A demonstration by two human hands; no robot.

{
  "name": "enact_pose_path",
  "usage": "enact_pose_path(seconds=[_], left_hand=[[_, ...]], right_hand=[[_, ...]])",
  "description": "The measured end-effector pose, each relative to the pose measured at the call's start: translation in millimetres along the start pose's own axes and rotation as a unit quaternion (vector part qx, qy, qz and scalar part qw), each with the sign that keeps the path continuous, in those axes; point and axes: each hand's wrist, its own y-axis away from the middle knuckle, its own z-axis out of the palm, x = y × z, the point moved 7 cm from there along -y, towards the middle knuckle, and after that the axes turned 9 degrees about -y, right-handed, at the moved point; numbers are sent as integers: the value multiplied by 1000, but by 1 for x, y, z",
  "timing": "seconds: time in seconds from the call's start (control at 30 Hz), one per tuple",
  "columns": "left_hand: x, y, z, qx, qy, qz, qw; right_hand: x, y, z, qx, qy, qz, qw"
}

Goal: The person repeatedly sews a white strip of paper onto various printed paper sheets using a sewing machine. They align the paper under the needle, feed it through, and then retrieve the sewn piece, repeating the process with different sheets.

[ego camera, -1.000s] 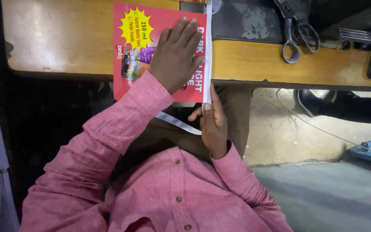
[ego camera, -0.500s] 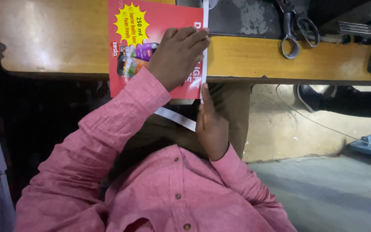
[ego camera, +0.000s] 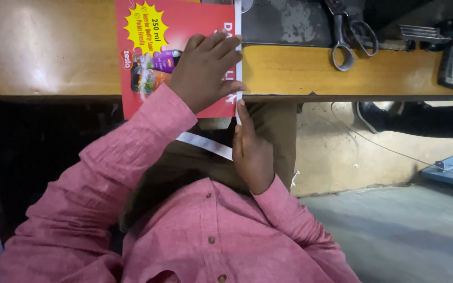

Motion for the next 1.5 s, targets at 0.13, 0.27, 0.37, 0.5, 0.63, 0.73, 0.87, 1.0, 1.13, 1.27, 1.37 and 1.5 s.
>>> enact_pose_path(seconds=[0.13,0.27,0.37,0.5,0.63,0.73,0.87,1.0,1.13,1.27,1.37,1.5], left_hand=[[-9,-8,5,-18,20,-8,1000],[-17,-14,12,-19,39,-9,999],[-22,-17,16,-22,20,-12,999],[-19,-16,8,-5,55,14,998],[-7,-10,-4,-25,39,56,997],[-6,-6,-5,-15,18,69,997],[-11,-10,-9,-12,-18,82,996],[-20,-14,3,-18,5,79,997],[-33,-23,7,-13,-1,72,997],[-46,-33,14,3,-1,68,998],[-51,-39,15,22,19,67,997],[-59,-44,14,33,54,45,997]], right_hand=[[-5,-9,-5,11,-9,-6,1000],[-7,-17,-7,19,-2,-14,1000],[-6,-25,-9,24,7,-26,999],[-6,-36,-13,29,22,-32,999],[-11,-48,-23,42,33,-60,997],[-18,-61,-28,37,37,-71,996],[-26,-82,-35,22,55,-70,996],[-25,-104,-34,-8,47,-57,997],[-21,-129,-32,-19,46,-56,997],[-22,-150,-32,-19,48,-41,998],[-18,-162,-30,-21,61,-33,997],[-17,-173,-26,-27,64,-51,996]])
